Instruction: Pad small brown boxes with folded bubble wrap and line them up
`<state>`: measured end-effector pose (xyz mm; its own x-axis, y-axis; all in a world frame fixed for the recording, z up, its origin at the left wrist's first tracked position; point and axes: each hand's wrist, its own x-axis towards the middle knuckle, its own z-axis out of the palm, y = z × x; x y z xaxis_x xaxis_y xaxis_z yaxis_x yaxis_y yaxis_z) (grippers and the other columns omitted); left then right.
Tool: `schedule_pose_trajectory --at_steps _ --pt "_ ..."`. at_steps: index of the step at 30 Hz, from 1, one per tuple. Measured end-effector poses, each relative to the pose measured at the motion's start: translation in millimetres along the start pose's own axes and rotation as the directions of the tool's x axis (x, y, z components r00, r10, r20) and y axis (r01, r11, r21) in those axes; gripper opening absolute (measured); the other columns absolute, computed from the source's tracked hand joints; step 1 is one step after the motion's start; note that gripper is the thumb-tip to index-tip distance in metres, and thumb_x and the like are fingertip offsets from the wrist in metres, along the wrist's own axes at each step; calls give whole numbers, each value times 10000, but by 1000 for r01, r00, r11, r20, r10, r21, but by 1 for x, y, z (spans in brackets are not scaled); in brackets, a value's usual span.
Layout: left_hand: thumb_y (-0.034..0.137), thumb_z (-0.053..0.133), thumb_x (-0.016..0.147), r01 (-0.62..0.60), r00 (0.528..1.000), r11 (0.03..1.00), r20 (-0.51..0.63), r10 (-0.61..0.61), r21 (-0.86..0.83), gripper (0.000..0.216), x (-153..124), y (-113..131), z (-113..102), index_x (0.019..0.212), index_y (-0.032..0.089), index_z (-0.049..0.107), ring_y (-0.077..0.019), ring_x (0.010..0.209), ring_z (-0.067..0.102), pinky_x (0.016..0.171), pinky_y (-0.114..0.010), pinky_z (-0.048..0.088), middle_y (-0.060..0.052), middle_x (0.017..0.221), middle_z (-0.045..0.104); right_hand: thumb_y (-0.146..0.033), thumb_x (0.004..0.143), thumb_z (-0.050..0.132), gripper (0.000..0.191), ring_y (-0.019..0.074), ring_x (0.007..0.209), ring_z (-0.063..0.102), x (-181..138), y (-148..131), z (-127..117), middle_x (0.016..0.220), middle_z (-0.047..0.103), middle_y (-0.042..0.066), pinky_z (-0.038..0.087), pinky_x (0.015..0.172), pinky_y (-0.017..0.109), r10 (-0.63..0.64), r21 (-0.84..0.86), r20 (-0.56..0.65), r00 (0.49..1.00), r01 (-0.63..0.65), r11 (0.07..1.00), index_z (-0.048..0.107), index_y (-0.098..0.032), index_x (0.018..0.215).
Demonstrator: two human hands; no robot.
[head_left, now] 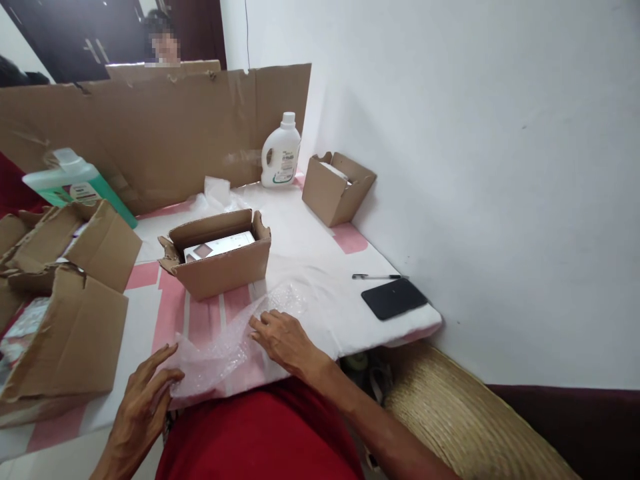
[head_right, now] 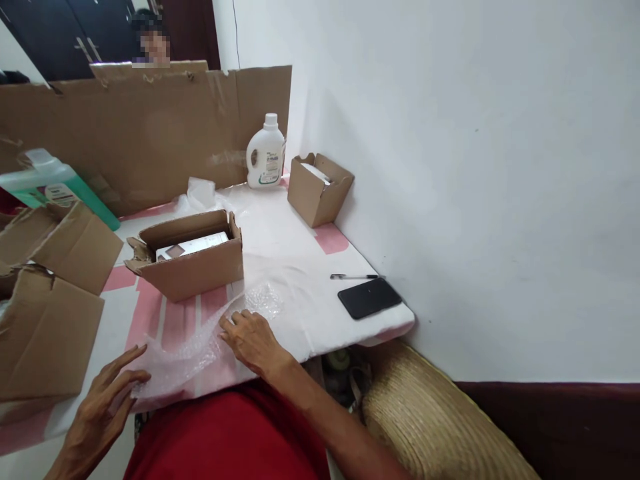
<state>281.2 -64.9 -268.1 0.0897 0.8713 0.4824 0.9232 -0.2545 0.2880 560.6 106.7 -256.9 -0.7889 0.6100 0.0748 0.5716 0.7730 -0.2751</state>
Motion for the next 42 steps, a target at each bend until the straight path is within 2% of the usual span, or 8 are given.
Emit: schedule_pose_trajectory --at_steps 6,13,20,22,25,30,35,42 --pt "139 562 901 58 998 993 -6 -59 -102 196 4 5 -1 1013 261 667 -192 1195 666 988 -292 542 -66 1327 664 -292 1014 599 258 232 1067 624 28 -9 22 1176 694 99 525 939 359 -216 170 -25 976 217 961 654 -170 1234" --pt "153 569 885 69 996 994 -42 -73 -87 251 -10 -8 -2 1029 292 721 -214 1171 678 950 -329 576 -65 1305 675 -437 975 648 628 260 1060 621 35 -19 28 1278 625 123 578 852 380 -92 118 -35 995 95 988 393 -230 1511" --pt "277 552 913 222 975 973 17 -222 -65 194 -5 -7 -29 935 298 744 -185 967 739 850 -291 589 -23 1116 760 -500 917 705 660 310 1053 619 36 -38 24 1170 665 146 572 842 439 -90 41 -24 996 91 995 489 -148 1431" --pt "291 531 938 263 965 960 5 -264 -99 248 12 4 -17 1097 298 721 -188 1071 713 971 -322 556 -26 1197 738 -420 975 639 539 311 1094 603 37 -46 24 1234 656 166 551 901 462 -81 94 -106 991 91 991 506 -134 1412" --pt "309 463 961 209 978 974 27 -208 -86 430 34 17 34 1355 224 614 -239 1270 617 1081 -406 499 -100 1368 661 -279 1046 463 448 272 1285 527 47 -58 31 1434 577 164 456 1096 437 -43 209 -235 971 94 973 463 -118 1464" --pt "276 426 909 163 982 975 73 -175 150 595 31 22 116 1474 104 501 -357 1519 318 1224 -579 268 -205 1515 520 -552 1022 486 695 287 1502 327 65 -57 60 1598 426 161 265 1253 462 -53 214 -158 986 86 973 391 -90 1533" --pt "386 396 957 165 975 953 106 -197 252 701 24 21 115 1583 88 291 -351 1529 299 1233 -576 226 -223 1595 409 -656 985 490 772 289 1555 230 56 -23 73 1647 352 128 204 1266 491 -39 165 -130 991 61 984 374 -155 1561" --pt "593 366 954 228 951 931 141 -275 284 823 26 17 96 1588 80 262 -370 1520 311 1221 -587 236 -248 1621 346 -671 988 461 827 307 1582 130 10 51 53 1691 184 159 147 1265 554 253 92 -90 963 -245 965 281 -162 1614"
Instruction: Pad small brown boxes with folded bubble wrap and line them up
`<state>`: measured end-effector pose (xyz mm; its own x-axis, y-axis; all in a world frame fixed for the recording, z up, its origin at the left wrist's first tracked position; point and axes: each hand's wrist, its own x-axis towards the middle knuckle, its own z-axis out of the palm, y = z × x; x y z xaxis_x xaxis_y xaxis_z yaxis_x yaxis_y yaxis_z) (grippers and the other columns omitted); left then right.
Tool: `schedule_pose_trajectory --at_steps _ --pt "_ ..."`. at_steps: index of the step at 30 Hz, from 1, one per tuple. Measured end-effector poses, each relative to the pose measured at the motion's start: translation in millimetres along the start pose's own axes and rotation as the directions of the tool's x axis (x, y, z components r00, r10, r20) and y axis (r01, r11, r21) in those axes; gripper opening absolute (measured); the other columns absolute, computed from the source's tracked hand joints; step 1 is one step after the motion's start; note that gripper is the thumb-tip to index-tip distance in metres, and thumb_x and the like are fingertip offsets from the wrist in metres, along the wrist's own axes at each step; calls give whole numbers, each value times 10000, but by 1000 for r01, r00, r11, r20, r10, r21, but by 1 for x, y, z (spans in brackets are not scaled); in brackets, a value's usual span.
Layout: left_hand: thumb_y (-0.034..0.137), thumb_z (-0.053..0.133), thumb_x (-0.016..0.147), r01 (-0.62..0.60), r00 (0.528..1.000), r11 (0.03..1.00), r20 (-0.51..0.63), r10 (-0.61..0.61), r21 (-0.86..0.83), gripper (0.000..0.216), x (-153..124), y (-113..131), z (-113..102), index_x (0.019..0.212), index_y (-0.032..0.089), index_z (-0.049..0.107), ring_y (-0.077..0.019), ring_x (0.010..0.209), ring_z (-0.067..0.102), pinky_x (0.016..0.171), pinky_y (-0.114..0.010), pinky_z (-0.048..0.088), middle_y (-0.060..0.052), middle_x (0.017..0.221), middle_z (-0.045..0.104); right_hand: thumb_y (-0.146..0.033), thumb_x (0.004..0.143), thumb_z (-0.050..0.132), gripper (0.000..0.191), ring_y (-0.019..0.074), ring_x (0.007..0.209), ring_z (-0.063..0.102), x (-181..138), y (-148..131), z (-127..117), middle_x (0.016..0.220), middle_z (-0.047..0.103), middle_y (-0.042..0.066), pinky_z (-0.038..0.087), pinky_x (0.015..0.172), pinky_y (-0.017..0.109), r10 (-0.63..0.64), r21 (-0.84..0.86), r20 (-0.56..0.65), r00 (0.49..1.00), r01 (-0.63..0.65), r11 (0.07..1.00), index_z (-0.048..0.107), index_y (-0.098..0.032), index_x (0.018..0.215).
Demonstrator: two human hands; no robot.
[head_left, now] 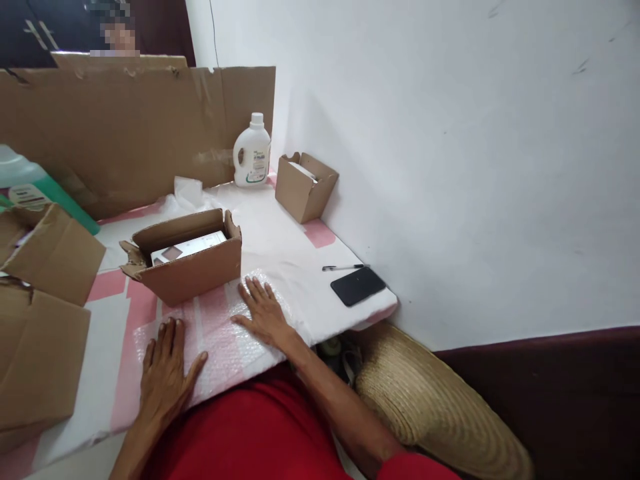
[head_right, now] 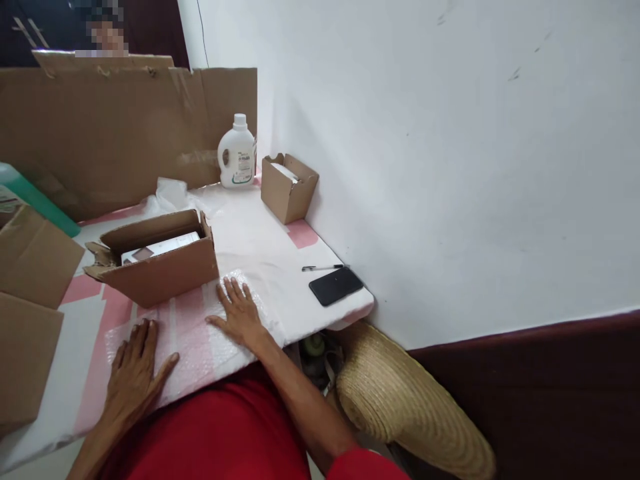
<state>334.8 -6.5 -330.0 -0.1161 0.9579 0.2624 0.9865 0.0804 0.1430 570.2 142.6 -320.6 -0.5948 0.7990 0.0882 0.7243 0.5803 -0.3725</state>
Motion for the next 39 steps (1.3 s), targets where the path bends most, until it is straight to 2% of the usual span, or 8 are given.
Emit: schedule_pose_trajectory --at_steps 12,15,19,21,25,28,34,39 --pt "635 360 933 182 981 983 63 -182 2 836 -18 -36 -18 1574 100 320 -366 1542 263 1234 -600 194 -218 1637 331 -689 986 433 874 335 1584 91 -25 18 -15 1698 135 184 96 1259 567 177 -62 35 984 -175 983 233 -132 1629" --pt "638 396 928 114 993 993 10 -114 -23 855 -26 -39 -21 1585 103 281 -373 1538 272 1235 -590 206 -236 1638 321 -757 914 502 992 364 1580 87 -46 20 -20 1695 127 213 131 1247 592 89 -64 25 996 -87 994 225 -129 1630" --pt "700 605 795 -155 988 988 17 156 -24 1053 -43 -38 -33 1615 179 200 -374 1523 305 1230 -540 248 -201 1647 323 -817 774 632 1159 375 1577 95 -80 29 -29 1698 146 199 113 1249 609 -201 -68 91 975 207 976 229 -149 1631" --pt "658 655 771 -250 967 968 50 250 6 1049 -52 -38 -37 1614 205 225 -373 1498 356 1220 -518 277 -178 1633 363 -696 808 688 1085 376 1572 129 -92 37 -30 1693 181 191 112 1250 608 -257 -99 156 954 274 957 244 -138 1626" --pt "258 531 872 -312 950 950 28 311 18 793 -72 -50 -37 1612 250 249 -307 1467 427 1177 -443 367 -126 1631 387 -185 899 587 749 336 1551 231 -106 49 -29 1672 279 163 226 1240 512 -304 -199 177 936 337 920 323 -109 1596" --pt "137 480 843 -337 941 939 9 338 -64 787 -86 -65 -36 1595 287 302 -278 1448 460 1148 -415 428 -94 1612 426 -110 925 501 614 335 1485 369 -115 50 -30 1608 415 160 363 1163 492 -364 -191 139 921 386 903 436 -107 1536" --pt "91 496 800 -274 961 924 -28 277 -268 677 -84 -86 -44 1421 351 562 -223 1270 638 1035 -345 545 -21 1422 640 -151 960 516 401 276 1202 605 -116 56 -39 1313 686 146 519 981 453 -352 162 -15 936 350 923 624 -155 1347" --pt "277 602 843 -38 997 872 -71 4 -488 304 -56 -75 -55 1121 292 725 -183 997 742 920 -265 578 10 1100 775 -312 922 654 184 225 961 684 -89 58 -45 1000 760 78 544 874 366 -26 604 -106 994 85 793 758 -205 1029"
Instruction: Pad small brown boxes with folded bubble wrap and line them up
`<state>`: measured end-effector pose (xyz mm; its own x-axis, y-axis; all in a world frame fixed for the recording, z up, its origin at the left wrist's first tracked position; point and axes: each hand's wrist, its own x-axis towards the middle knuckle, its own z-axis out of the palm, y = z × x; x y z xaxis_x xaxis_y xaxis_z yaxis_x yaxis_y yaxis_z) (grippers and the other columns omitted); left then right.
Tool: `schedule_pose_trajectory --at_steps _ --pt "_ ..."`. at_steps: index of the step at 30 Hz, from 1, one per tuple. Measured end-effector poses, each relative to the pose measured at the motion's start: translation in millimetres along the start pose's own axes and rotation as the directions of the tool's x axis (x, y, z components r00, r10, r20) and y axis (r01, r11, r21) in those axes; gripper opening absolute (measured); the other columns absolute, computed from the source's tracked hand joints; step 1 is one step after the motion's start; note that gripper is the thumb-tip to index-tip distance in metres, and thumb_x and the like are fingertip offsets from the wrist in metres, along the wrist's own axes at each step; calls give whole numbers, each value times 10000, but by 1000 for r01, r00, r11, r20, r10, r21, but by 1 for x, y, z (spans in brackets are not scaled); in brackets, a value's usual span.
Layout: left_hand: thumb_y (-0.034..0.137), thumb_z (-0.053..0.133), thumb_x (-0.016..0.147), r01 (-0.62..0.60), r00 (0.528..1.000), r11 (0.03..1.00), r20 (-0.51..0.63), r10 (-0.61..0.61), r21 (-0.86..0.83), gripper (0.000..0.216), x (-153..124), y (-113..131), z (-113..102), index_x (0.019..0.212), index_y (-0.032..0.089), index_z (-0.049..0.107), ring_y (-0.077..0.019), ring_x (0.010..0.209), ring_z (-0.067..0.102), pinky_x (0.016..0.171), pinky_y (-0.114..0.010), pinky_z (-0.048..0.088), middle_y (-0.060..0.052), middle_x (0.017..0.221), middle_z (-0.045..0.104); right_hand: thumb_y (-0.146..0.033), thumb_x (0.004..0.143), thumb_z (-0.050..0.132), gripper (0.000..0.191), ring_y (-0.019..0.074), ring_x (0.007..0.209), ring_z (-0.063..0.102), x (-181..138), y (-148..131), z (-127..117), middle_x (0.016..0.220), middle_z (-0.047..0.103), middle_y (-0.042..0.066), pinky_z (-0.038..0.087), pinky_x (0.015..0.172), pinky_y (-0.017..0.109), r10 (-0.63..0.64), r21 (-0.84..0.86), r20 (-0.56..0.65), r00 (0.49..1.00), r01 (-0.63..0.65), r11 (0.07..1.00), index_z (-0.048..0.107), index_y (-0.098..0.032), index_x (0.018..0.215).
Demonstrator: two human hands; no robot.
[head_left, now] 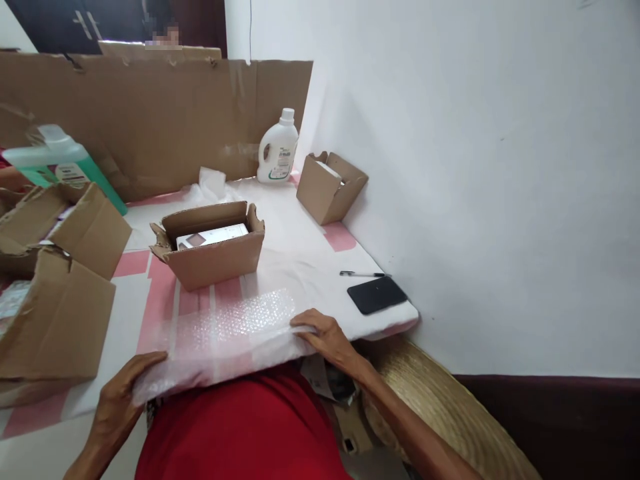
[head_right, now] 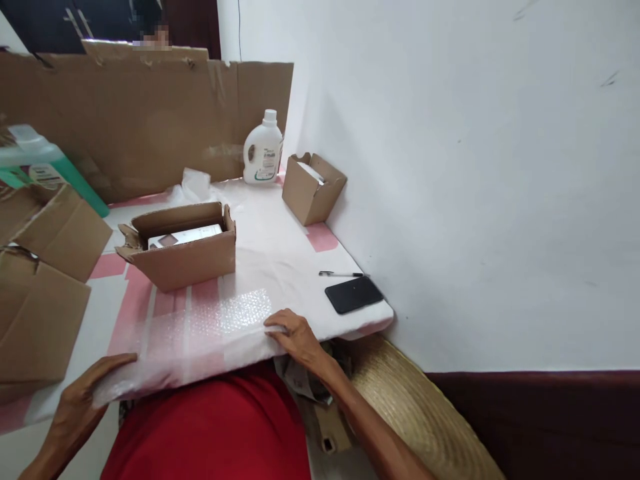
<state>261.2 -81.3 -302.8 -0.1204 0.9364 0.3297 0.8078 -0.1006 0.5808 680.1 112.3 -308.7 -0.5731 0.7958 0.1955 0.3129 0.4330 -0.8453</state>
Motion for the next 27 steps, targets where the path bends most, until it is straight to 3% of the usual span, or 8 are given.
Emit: schedule_pose_trajectory --at_steps 2,5,8,13,16,20,25,27 --pt "424 638 851 169 985 985 -38 -169 -18 240 9 9 1 1009 278 744 -181 901 742 840 -252 580 15 995 779 -376 885 698 185 213 888 683 10 -2 4 925 750 52 528 811 330 156 90 -75 985 -149 985 761 -205 916" --pt "578 639 828 382 922 924 -63 -383 -23 341 17 21 5 914 263 737 -186 804 712 737 -261 559 12 888 757 -457 842 728 283 163 689 592 21 -6 15 715 649 -12 450 661 274 307 170 -192 932 -276 946 689 -191 751" --pt "619 610 827 400 910 916 -112 -399 -21 389 20 27 10 891 251 720 -196 830 682 778 -290 537 -6 905 727 -516 826 731 381 123 585 459 30 -11 26 615 517 -54 362 581 253 359 209 -310 880 -305 929 597 -196 668" --pt "611 570 835 404 900 913 -197 -388 49 407 19 25 16 899 231 701 -230 898 648 888 -364 512 -49 964 683 -544 915 632 393 125 579 496 44 -20 36 589 537 -55 382 627 242 300 164 -380 875 -255 953 582 -210 715" --pt "624 534 832 444 886 890 -200 -419 105 437 16 24 19 908 222 688 -268 953 632 911 -406 501 -71 959 687 -568 929 600 390 128 533 481 47 -16 42 565 518 -61 367 587 242 261 22 -405 876 -276 961 582 -221 751" --pt "638 489 829 473 873 863 -222 -433 177 473 18 26 25 921 206 657 -296 976 621 919 -445 506 -99 959 684 -596 943 554 399 158 598 560 47 -3 52 683 618 -12 401 611 260 181 -146 -498 848 -287 947 639 -207 924" --pt "587 463 836 485 864 844 -274 -423 228 507 20 26 31 1021 155 653 -326 1039 616 986 -503 506 -147 1054 662 -554 984 525 405 169 602 566 51 6 52 670 585 -22 464 630 285 129 -146 -538 833 -243 959 625 -174 1081" --pt "520 476 847 485 856 851 -312 -413 201 539 19 32 31 1175 119 621 -334 1121 600 1015 -511 502 -170 1165 632 -512 1000 526 400 188 691 615 52 1 48 772 643 13 515 685 311 94 -122 -571 815 -198 973 590 -164 1186"
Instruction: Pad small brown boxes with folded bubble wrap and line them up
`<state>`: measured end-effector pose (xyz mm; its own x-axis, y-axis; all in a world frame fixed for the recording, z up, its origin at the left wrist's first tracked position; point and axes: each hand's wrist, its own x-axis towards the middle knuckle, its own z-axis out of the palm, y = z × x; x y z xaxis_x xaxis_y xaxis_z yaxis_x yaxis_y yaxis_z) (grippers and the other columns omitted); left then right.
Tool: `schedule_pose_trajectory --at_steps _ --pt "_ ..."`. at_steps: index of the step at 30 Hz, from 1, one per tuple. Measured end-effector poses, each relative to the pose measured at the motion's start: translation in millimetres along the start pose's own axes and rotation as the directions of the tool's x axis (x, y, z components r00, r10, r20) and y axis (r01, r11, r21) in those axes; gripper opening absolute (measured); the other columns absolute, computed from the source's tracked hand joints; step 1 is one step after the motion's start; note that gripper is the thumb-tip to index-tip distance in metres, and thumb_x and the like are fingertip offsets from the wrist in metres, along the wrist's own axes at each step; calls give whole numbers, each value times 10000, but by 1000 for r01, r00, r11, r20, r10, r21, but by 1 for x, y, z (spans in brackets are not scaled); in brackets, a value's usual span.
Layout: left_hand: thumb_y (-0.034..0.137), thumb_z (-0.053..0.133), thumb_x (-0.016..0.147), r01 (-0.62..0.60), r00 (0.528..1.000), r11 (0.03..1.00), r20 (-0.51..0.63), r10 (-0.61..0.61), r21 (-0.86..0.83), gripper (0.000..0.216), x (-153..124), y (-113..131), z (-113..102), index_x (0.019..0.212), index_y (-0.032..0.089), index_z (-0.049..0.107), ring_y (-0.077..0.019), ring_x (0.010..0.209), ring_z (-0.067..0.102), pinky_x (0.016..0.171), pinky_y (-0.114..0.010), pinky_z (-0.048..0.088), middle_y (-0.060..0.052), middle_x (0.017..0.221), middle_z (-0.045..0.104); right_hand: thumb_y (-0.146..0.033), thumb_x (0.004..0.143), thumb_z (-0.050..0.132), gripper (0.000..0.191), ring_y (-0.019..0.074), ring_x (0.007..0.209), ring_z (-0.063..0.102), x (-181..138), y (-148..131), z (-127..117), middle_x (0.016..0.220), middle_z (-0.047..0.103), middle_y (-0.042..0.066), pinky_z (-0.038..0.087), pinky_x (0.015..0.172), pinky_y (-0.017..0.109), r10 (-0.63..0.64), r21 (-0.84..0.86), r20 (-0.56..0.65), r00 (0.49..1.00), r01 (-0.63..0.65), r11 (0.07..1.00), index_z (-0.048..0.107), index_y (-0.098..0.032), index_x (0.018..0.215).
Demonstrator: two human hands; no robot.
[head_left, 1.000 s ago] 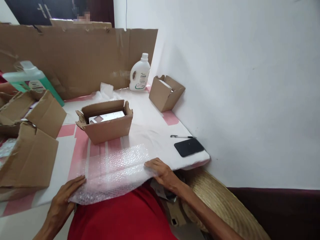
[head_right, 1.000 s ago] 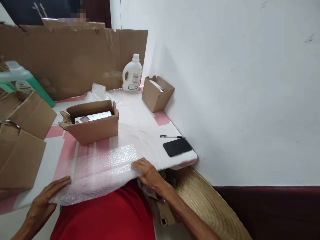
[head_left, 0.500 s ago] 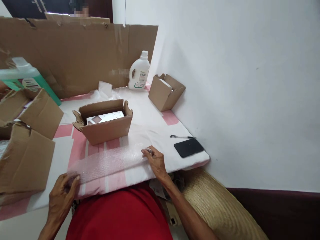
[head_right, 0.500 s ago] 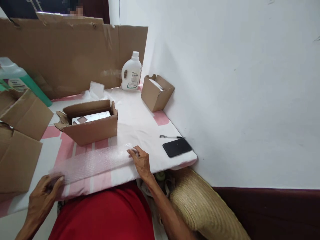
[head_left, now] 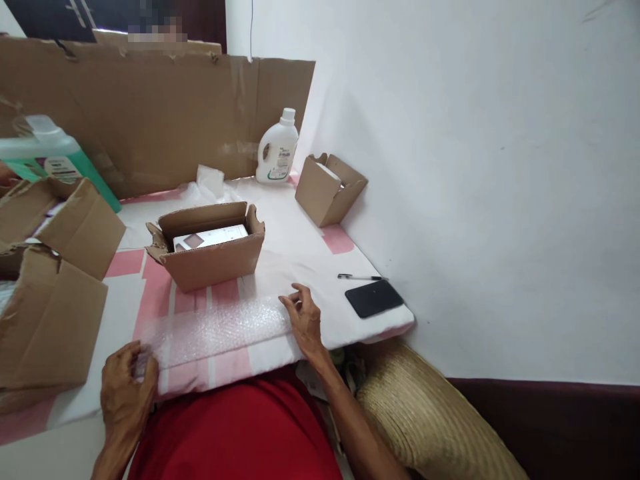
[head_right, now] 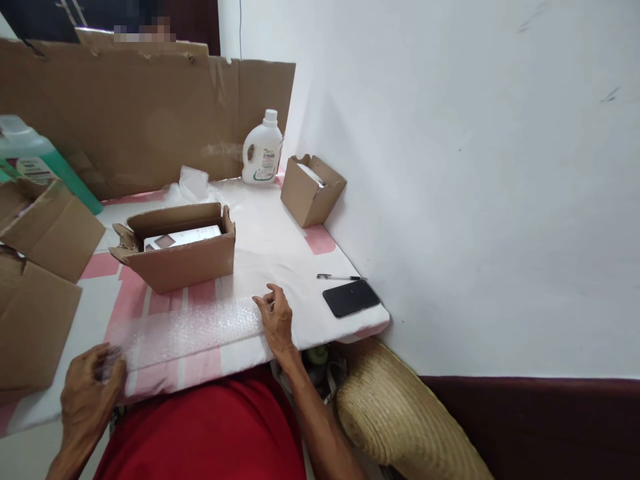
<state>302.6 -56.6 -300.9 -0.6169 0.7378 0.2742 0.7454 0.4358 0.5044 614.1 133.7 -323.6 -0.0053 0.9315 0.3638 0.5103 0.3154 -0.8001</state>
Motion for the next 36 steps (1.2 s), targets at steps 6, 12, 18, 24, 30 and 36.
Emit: schedule_pose_trajectory --at_steps 6,12,18,24,30,36 --pt "327 503 919 -290 936 953 -182 301 84 707 -18 38 7 1565 131 292 -379 1489 330 1195 -584 310 -231 1589 348 -368 1039 478 532 321 1329 511 -33 -44 -7 1393 569 195 442 1097 529 -350 -115 -31 936 345 932 377 -173 1524" --pt "300 472 928 -792 592 610 225 774 -12 662 -30 50 54 1574 256 337 -371 1424 470 1230 -559 283 -128 1516 541 -617 1000 470 858 317 1545 254 -83 -92 37 1629 356 204 265 1255 500 -567 111 561 603 624 773 204 -70 1605" --pt "340 478 897 -746 665 657 169 728 108 825 -30 39 66 1621 108 159 -408 1468 396 1229 -584 237 -235 1605 385 -739 932 488 984 320 1557 225 -71 -76 54 1647 298 228 212 1264 524 -433 -20 643 632 578 816 236 -64 1601" --pt "541 429 951 -598 798 789 198 569 143 813 -29 26 45 1606 104 226 -378 1521 304 1227 -580 217 -233 1619 361 -695 947 510 934 338 1570 174 -52 -22 16 1676 224 201 204 1247 578 -230 -299 587 776 472 829 232 -111 1620" --pt "698 232 932 -349 930 907 207 303 238 917 -16 -17 3 1538 19 350 -461 1486 328 1179 -645 264 -298 1592 358 -654 976 498 874 326 1578 146 -45 9 -12 1683 197 205 181 1244 575 -115 -457 508 854 380 804 222 -143 1630" --pt "800 336 837 -11 975 971 217 -42 240 905 1 -14 -28 1353 90 554 -408 1115 654 919 -547 521 -246 1242 654 -665 960 514 898 414 1552 172 -52 -16 -5 1660 238 258 178 1203 652 -194 -437 425 884 388 811 263 -100 1612"
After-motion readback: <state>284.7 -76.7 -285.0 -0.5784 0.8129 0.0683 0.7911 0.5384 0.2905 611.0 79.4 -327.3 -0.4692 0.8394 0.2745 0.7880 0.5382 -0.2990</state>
